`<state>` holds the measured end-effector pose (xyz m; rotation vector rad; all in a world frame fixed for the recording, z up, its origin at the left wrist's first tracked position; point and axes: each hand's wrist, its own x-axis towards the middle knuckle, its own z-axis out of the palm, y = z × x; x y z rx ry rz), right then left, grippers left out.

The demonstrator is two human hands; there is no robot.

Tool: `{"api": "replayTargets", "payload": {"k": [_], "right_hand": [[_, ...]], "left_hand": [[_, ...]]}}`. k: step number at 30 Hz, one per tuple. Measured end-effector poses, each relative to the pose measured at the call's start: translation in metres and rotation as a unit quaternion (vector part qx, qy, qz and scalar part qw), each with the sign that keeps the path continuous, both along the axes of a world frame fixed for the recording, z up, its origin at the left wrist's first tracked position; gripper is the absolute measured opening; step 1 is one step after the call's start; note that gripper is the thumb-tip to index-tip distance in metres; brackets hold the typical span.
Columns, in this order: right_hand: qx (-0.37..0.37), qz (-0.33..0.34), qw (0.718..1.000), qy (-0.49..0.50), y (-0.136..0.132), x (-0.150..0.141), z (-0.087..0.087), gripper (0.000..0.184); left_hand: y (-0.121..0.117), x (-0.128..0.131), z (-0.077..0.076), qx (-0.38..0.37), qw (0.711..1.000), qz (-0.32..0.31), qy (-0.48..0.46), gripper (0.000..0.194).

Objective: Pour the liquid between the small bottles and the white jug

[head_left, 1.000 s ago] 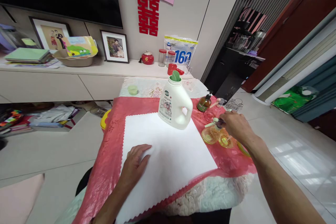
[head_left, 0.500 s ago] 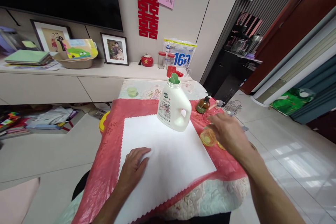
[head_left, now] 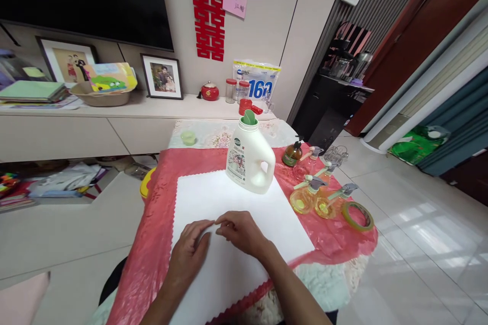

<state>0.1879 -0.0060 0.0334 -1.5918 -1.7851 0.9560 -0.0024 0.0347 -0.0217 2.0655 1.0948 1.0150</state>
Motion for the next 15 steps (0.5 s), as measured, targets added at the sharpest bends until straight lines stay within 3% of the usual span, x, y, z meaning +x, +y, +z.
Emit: {"api": "replayTargets", "payload": {"k": [7, 15], "right_hand": [[-0.009, -0.11, 0.975, 0.19, 0.001, 0.012, -0.05, 0.031], [0.038, -0.132, 0.958, 0.253, -0.007, 0.017, -0.055, 0.04]], "left_hand": [[-0.001, 0.0, 0.002, -0.026, 1.0, 0.003, -0.012, 0.027], [-0.003, 0.01, 0.018, -0.1, 0.995, 0.016, -0.011, 0.036]]}}
